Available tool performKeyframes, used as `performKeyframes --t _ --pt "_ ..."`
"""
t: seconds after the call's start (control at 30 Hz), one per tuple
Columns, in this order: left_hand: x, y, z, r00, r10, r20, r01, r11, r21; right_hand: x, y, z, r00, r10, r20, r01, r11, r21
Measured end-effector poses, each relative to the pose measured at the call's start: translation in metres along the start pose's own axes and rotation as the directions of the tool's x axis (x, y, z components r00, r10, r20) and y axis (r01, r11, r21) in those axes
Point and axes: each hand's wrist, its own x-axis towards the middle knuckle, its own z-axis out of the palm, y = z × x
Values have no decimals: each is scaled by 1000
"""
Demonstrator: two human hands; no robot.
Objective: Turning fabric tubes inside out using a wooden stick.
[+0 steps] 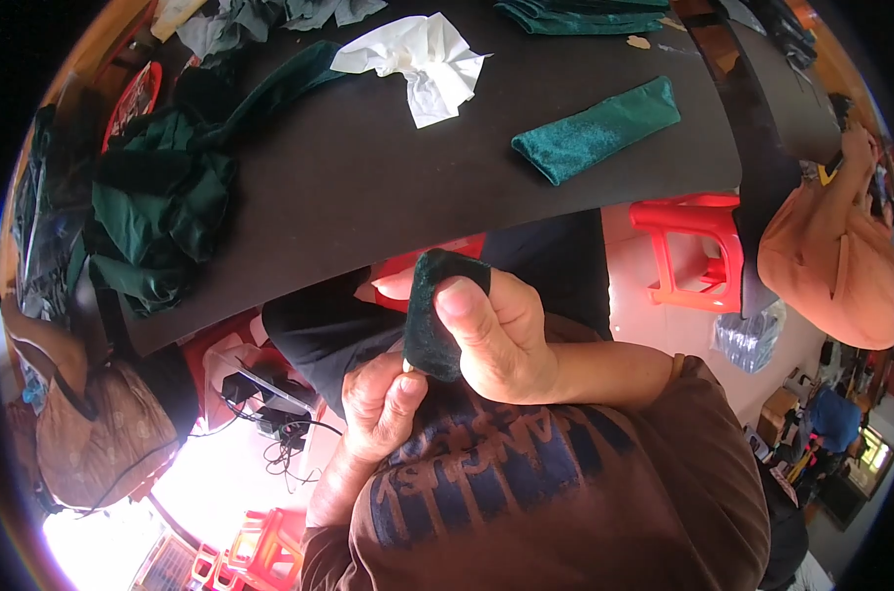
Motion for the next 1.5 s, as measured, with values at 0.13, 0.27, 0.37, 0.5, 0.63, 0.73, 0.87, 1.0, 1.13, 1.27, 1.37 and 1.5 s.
performKeyframes --t 0.13,0.27,0.37,0.5,0.63,0.73,0.87,1.0,1.13,1.27,1.37,1.5 --pt "-1 -1 1 1000 7 9 -6 996 -86 0 -1 3 999 -30 -10 29 999 -40" --pt "-2 -3 3 1000 20 -12 -21 996 -84 1 -3 4 999 -25 -46 23 999 -34" --pt "-1 -1 0 1000 10 3 -9 996 -92 1 -7 1 998 25 -55 -25 1000 4" --pt "-4 -2 -7 997 -13 72 18 998 -67 4 -5 4 996 3 -91 3 998 68" --pt "-4 -4 -6 999 -27 24 29 995 -93 -1 -5 5 998 52 -46 -49 997 61" --pt "-1 -1 3 999 -4 -36 0 995 -96 2 -4 3 999 49 -8 -49 999 -11" --pt "-4 -4 -2 1000 2 -8 -3 994 -105 3 -2 -2 999 22 47 -19 998 -61" --pt "-3 3 -4 997 -71 -23 68 990 -123 9 -5 -2 998 28 54 -23 995 -94" --pt "0 8 -14 995 -101 -1 101 991 85 21 -19 -11 999 -53 11 54 973 -222" --pt "7 13 -25 992 73 98 -110 885 452 41 -32 -20 992 -96 87 126 871 -475" --pt "12 23 -38 972 150 180 -234 675 700 52 -38 -27 964 -7 267 179 758 -627" --pt "26 46 -35 918 197 344 -389 274 880 55 -33 -20 926 112 360 158 753 -639"
